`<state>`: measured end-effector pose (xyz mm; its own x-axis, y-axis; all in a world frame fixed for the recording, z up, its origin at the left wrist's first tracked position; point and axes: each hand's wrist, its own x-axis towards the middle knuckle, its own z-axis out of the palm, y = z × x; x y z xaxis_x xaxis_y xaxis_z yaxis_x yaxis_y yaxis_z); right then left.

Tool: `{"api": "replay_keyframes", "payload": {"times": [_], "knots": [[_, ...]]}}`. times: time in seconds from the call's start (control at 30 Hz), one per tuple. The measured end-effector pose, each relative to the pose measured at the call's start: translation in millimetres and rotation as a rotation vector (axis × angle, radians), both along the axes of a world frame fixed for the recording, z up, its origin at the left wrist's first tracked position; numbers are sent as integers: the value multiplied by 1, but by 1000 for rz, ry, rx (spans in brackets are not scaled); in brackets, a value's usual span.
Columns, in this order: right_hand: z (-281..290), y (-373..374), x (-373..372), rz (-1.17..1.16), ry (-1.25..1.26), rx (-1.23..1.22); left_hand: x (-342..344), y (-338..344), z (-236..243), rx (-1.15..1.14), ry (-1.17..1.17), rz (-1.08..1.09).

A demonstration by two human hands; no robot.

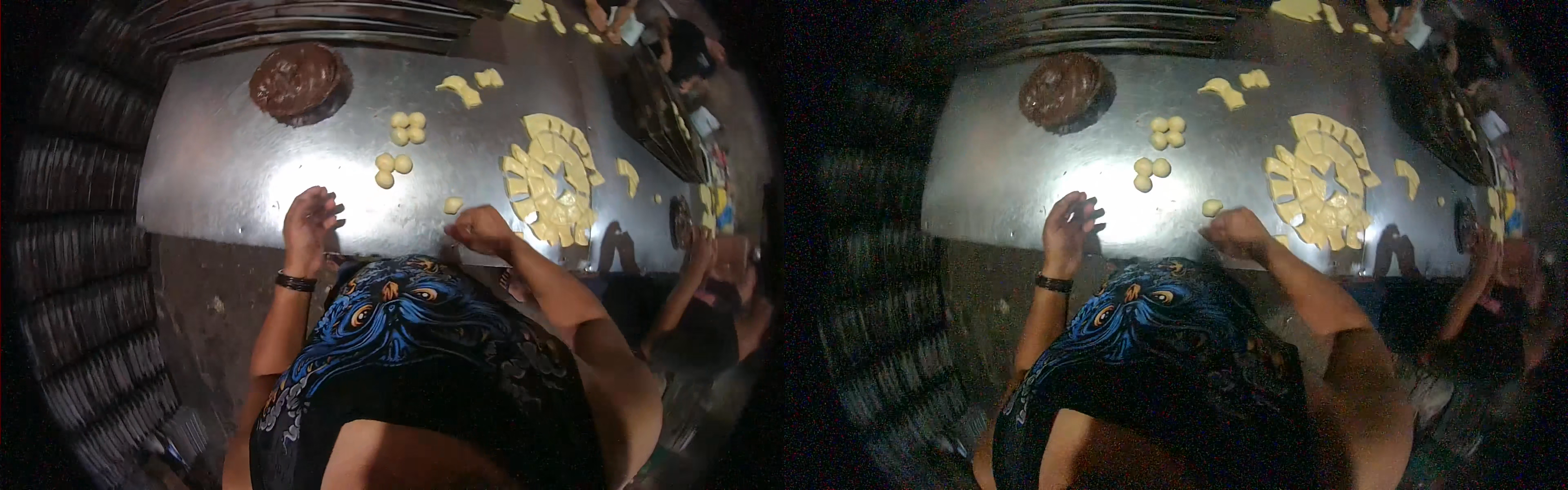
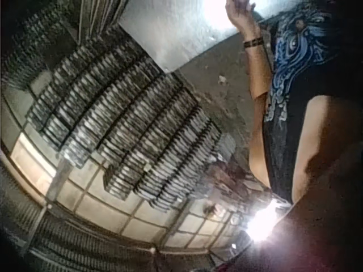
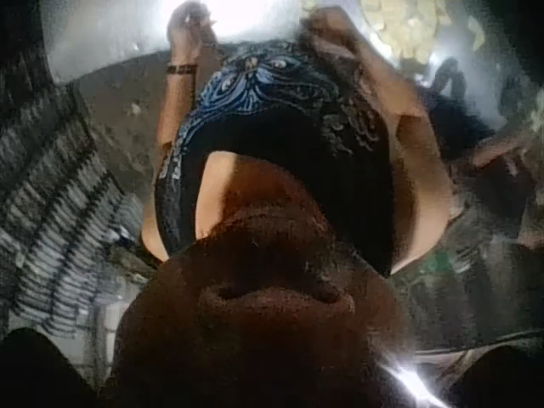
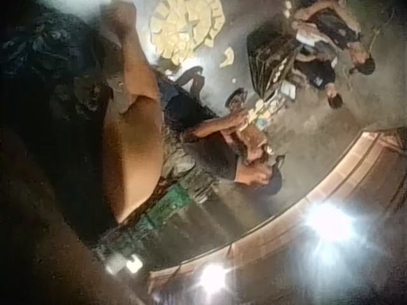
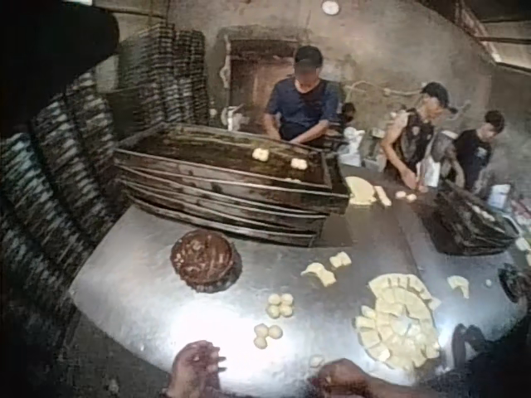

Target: The person fills pieces of dough with chocolate paste, folds and rolls them into dough balls by hand, and carries a baking tray loaded with shaped dough to place it onto another tray.

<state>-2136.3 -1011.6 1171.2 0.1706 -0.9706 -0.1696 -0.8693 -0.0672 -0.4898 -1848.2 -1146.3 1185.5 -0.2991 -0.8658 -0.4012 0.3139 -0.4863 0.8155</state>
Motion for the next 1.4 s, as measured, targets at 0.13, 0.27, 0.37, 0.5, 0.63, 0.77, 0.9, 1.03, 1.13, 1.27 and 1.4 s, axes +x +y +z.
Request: {"api": "replay_keyframes", "payload": {"times": [0.13, 0.27, 0.37, 0.5, 0.63, 0.77, 0.9, 1.03, 1.13, 1.27, 1.4], "knots": [[-10, -48, 23, -284, -92, -281, 12, -19, -5, -11, -109, -17], [-45, -12, 27, -68, -9, -447, 26, -25, -8, -51, -99, -43], [-42, 9, -9, -61, 8, -521, 31, -19, -9, -38, -108, -9], [-47, -23, -8, -447, 63, -666, 15, -6, -8, -36, -144, 38], [-49, -3, 15, -160, -35, -561, -12, 5, -4, -20, -151, 33], [-36, 14, -23, -5, -43, -567, -30, 4, 2, -53, -168, 81], [-44, 2, 4, -457, 18, -584, -38, -9, -1, -87, -257, 9], [-24, 20, 0, -312, -98, -243, -31, -41, -4, -120, -269, -214], [-38, 8, 2, -629, -610, -55, -37, -67, -17, -54, -88, -377], [-42, -53, 70, -1077, -815, -215, -61, -89, -37, -10, -100, -622], [5, -94, 113, -1479, -1061, -82, -65, -94, -34, -64, -124, -747]]}}
